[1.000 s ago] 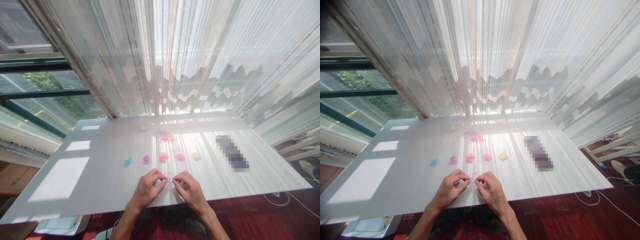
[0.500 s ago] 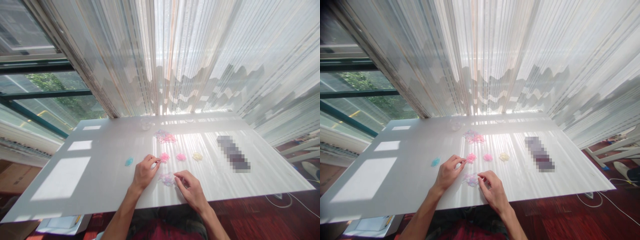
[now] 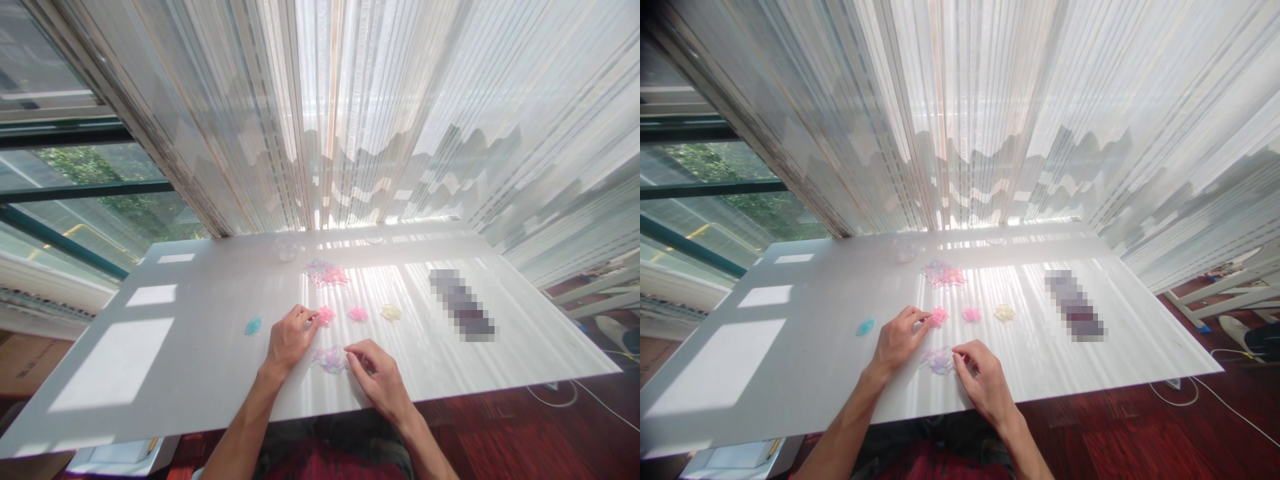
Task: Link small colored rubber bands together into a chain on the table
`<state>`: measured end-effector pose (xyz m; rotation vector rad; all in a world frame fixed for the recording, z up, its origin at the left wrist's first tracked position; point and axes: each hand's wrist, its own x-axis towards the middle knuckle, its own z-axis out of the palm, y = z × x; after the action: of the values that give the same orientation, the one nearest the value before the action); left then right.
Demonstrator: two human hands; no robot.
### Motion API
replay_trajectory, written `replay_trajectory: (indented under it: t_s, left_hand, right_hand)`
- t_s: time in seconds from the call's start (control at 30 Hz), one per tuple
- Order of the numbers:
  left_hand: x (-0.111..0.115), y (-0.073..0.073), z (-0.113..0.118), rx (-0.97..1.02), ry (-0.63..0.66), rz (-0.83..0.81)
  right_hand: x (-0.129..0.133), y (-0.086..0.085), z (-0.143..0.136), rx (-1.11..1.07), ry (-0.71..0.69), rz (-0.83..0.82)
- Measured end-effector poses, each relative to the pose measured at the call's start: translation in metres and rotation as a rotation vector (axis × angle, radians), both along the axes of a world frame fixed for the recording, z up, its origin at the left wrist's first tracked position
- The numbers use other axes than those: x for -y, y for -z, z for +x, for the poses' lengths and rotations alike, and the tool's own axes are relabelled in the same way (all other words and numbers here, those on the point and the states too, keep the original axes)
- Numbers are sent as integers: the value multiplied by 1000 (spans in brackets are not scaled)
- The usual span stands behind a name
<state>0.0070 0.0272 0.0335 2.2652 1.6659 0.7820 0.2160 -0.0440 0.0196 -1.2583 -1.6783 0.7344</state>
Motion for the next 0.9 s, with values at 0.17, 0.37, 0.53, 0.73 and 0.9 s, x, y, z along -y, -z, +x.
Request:
replay_trajectory:
  t_s: [0.17,0.37,0.53,0.73,0.9]
  left_hand:
    - [2,-1,-1,8,-59,58]
    - [27,-3,-11,55,46,70]
    - [58,2,-22,88,137,-12]
    - [76,11,-24,69,91,-26]
    - [78,14,-20,58,24,10]
  right_hand:
    - [0,1,0,-8,1,-7]
    - [0,3,1,-7,6,-21]
    - [0,3,0,22,-2,-14]
    - [0,6,-1,79,-29,21]
    - [1,9,-2,117,-69,115]
